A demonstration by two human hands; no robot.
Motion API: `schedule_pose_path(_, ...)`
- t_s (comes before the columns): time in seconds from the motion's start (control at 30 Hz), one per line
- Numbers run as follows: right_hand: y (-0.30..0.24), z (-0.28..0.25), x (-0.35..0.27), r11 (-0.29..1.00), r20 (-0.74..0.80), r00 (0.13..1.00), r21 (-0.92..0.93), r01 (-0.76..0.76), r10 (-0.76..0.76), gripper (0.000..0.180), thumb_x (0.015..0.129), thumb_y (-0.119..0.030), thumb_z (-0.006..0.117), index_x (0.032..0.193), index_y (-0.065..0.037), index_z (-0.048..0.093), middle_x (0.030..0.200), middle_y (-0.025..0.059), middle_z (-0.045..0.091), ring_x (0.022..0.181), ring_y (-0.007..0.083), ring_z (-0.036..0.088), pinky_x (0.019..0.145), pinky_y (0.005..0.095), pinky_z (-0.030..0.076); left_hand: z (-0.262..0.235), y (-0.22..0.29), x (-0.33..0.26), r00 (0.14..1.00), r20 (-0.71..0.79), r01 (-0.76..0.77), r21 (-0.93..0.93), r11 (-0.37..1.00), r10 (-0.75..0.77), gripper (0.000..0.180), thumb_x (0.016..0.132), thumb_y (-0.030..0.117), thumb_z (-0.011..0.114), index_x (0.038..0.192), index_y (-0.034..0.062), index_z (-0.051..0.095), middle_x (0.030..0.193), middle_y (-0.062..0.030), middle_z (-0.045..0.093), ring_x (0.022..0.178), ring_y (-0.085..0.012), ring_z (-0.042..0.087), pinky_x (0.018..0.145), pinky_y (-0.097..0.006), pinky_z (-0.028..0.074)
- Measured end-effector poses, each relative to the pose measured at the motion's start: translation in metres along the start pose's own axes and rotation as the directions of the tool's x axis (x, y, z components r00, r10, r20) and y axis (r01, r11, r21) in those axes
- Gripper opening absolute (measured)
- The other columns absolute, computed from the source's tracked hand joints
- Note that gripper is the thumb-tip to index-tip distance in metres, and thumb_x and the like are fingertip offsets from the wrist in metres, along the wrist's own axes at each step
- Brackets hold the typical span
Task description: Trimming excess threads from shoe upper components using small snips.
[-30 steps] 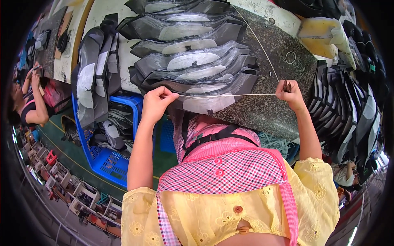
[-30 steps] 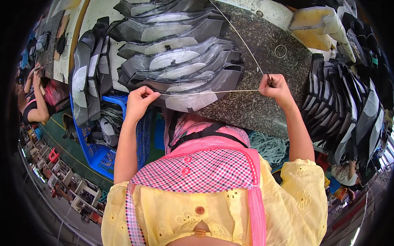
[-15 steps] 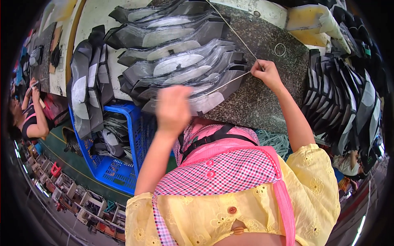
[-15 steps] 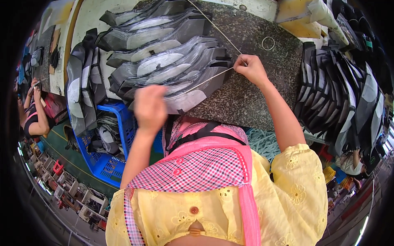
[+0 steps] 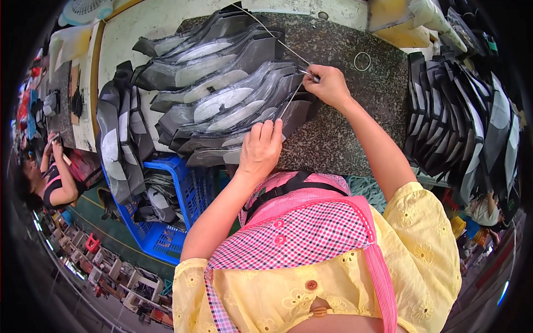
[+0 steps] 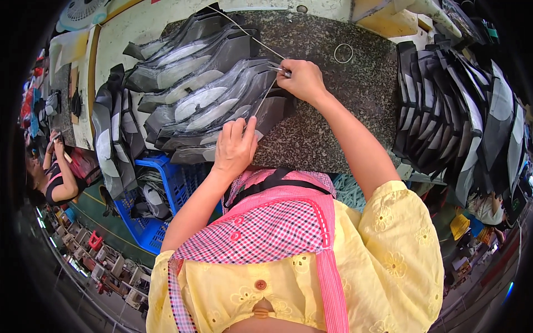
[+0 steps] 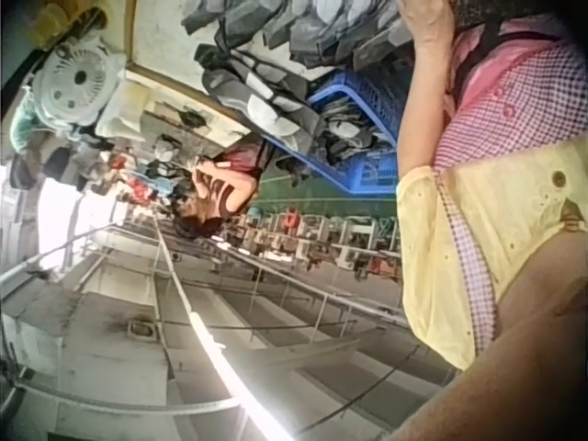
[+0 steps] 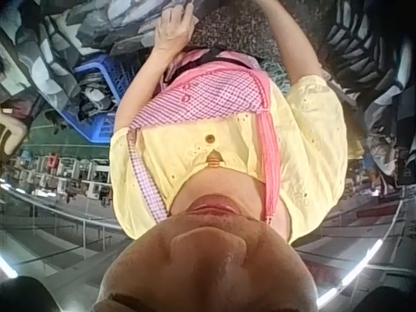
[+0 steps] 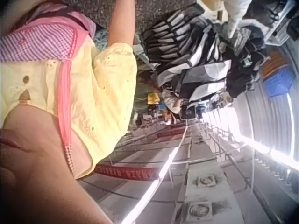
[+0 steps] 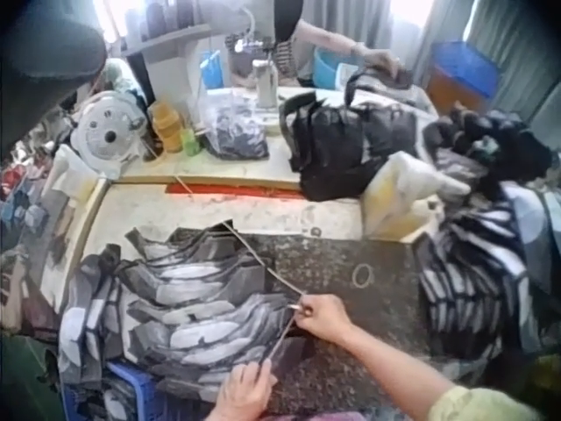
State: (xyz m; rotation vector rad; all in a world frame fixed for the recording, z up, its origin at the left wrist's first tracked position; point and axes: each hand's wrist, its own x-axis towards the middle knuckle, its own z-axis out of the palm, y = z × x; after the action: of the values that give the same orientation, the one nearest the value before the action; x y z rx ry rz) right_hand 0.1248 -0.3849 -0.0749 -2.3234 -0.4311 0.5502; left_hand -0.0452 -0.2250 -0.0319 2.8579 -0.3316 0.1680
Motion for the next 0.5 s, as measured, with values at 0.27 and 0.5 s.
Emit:
schedule_pose_path(0.27,-0.004,-0.007,0.009,0.992,-0.023,0.994,0.066,0.11,-0.109,0.015,0.067,-0.021,0.06,0.074,-0.008,0.061,0.065,0.0133,0.059,0.065,0.0321,0.06,0.058,0.0382,0.046,-0.005,-0.005,0.006,0.979,0.203,-0.003,-0.048,0.999,0.012,0.048,0.071,0.015,0.064,0.116,0.0013,0.052,0.094,-0.0083,0.049,0.085,-0.0242,0.048,0.07,-0.033,0.043)
schedule_pose_path(0.5,0.015,-0.019,-0.016,0.996,0.137,0.99,0.088,0.023,-0.035,0.016,0.066,-0.021,0.06,0.073,-0.007,0.06,0.064,0.0124,0.059,0.065,0.0309,0.059,0.059,0.0374,0.045,-0.004,-0.008,-0.007,0.996,0.005,-0.088,-0.036,0.995,0.089,0.044,0.071,0.014,0.067,0.112,0.0017,0.056,0.095,-0.0082,0.051,0.087,-0.0243,0.05,0.071,-0.034,0.043)
